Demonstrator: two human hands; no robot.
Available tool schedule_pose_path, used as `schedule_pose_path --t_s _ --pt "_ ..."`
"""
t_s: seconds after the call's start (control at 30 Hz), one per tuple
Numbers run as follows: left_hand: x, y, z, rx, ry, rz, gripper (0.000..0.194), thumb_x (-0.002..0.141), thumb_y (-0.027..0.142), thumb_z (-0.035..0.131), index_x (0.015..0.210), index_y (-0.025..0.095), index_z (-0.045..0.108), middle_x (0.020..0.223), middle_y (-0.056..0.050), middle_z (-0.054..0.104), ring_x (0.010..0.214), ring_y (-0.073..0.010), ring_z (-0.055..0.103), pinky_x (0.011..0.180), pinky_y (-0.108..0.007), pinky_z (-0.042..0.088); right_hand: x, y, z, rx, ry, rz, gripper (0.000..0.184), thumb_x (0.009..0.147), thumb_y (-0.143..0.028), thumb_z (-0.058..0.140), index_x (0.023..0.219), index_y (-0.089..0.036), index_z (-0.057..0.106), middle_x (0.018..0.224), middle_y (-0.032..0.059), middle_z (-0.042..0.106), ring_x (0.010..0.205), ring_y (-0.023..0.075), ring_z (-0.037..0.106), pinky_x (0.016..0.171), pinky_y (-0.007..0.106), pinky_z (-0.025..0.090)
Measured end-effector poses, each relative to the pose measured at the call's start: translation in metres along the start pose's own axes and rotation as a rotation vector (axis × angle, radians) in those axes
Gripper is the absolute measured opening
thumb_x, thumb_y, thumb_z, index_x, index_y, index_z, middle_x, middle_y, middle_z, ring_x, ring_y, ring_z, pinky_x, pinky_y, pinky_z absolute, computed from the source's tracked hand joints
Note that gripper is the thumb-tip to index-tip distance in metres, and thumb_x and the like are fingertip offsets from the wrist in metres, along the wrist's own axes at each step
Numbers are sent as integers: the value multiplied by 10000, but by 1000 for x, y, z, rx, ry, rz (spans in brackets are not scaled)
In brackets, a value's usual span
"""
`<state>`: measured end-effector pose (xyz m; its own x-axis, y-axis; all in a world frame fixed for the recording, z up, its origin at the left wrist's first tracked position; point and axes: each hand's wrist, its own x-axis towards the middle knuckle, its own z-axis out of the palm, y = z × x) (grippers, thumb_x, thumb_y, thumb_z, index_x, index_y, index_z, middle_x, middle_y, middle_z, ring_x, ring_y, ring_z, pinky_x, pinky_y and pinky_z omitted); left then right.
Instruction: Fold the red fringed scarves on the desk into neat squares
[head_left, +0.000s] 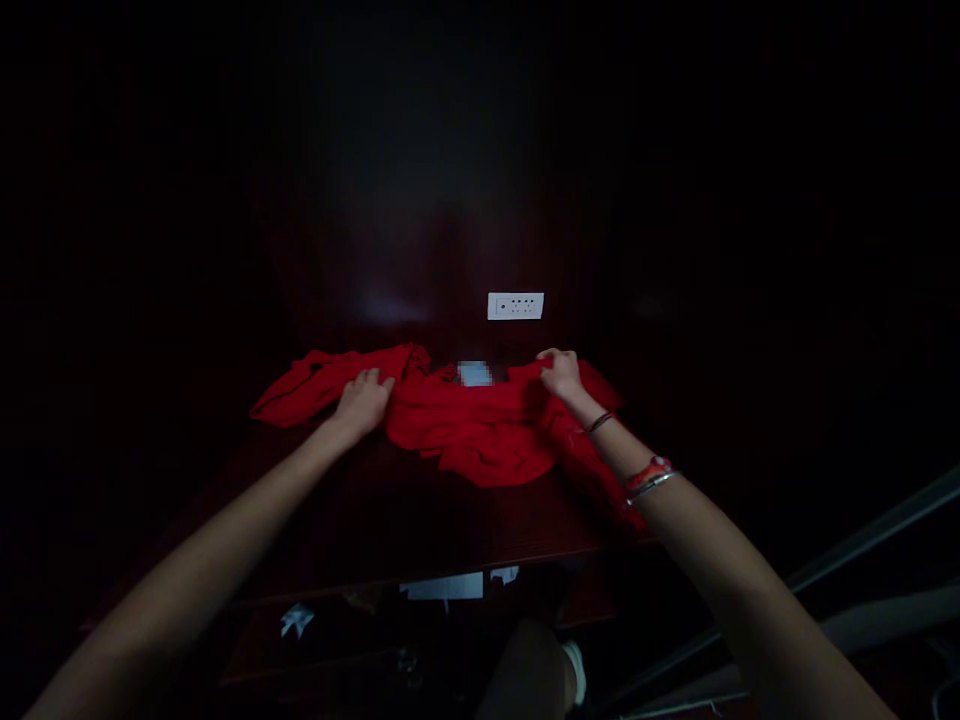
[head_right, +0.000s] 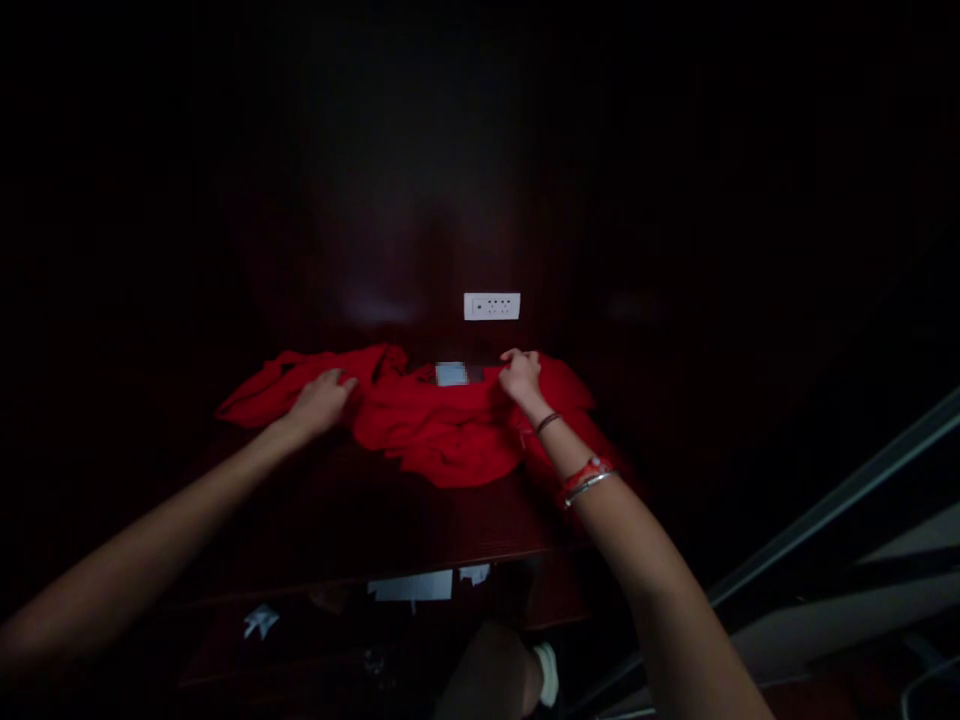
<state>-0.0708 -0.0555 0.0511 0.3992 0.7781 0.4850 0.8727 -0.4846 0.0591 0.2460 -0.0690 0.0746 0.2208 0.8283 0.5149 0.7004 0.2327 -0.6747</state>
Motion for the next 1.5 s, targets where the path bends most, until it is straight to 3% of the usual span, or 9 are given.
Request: schedule_pose_path --t_s 0.17,0.3,0.5,0.7,0.83,0.93,1.1,1.3,1.5 --pt "-34 28 44 -137 -246 277 438 731 236 520 1146 197 386 1176 -73 410 1085 -201 395 899 -326 347 -58 -26 48 -394 -553 -606 424 735 -252 506 1151 -218 429 1186 99 384 1094 233 341 857 387 333" --pt "-37 27 59 -209 -160 128 457 677 179 562 1100 149 390 1101 -86 400 1024 -187 434 898 -298 350 -73 -30 74 -497 -623 -626 314 754 -227 492 1066 -196 504 1047 109 520 1008 224 440 836 376 330" --pt "-42 2 52 -248 101 -27 248 741 101 398 979 153 444 864 -46 500 845 -158 498 792 -303 412 -35 -33 58 -366 -393 -479 246 794 -112 355 928 -132 561 933 103 591 860 161 528 763 262 370" --pt "2 -10 -34 -178 529 -104 218 787 117 330 940 156 481 899 -77 487 863 -183 462 814 -352 393 36 -53 -19 247 239 -138 175 749 -182 428 792 -151 594 793 46 611 733 143 538 694 247 393" --pt "17 17 -53 -163 447 -50 306 728 32 338 960 154 496 931 -76 477 881 -172 471 818 -311 396 28 -55 -20 -65 30 -139 167 694 -78 466 735 -160 605 770 74 591 785 188 524 753 323 371" --pt "-3 42 -30 -127 329 1 349 720 28 329 1013 147 477 1036 -94 420 921 -174 459 835 -308 385 0 -45 3 -314 -200 -160 261 633 -8 501 804 -167 617 912 115 557 904 243 492 808 393 340" --pt "-45 47 17 -242 -45 285 246 770 229 446 1013 191 461 1053 -53 446 988 -174 443 878 -304 364 -40 -33 40 -301 -592 -519 422 735 -180 499 1154 -171 455 1136 113 460 1049 210 422 876 341 335" --pt "-43 33 45 -371 -84 105 414 749 275 504 1127 172 370 1026 -70 488 802 -148 522 783 -307 415 -52 -30 82 -165 -661 -482 598 662 -109 539 1231 -154 361 1273 151 333 1167 233 303 911 363 302" --pt "-27 49 49 -228 -108 91 351 784 383 426 1072 189 477 898 -60 554 840 -188 520 748 -309 412 -42 -22 96 19 -722 -384 323 566 -30 532 854 -161 600 846 64 615 792 166 546 722 282 409"
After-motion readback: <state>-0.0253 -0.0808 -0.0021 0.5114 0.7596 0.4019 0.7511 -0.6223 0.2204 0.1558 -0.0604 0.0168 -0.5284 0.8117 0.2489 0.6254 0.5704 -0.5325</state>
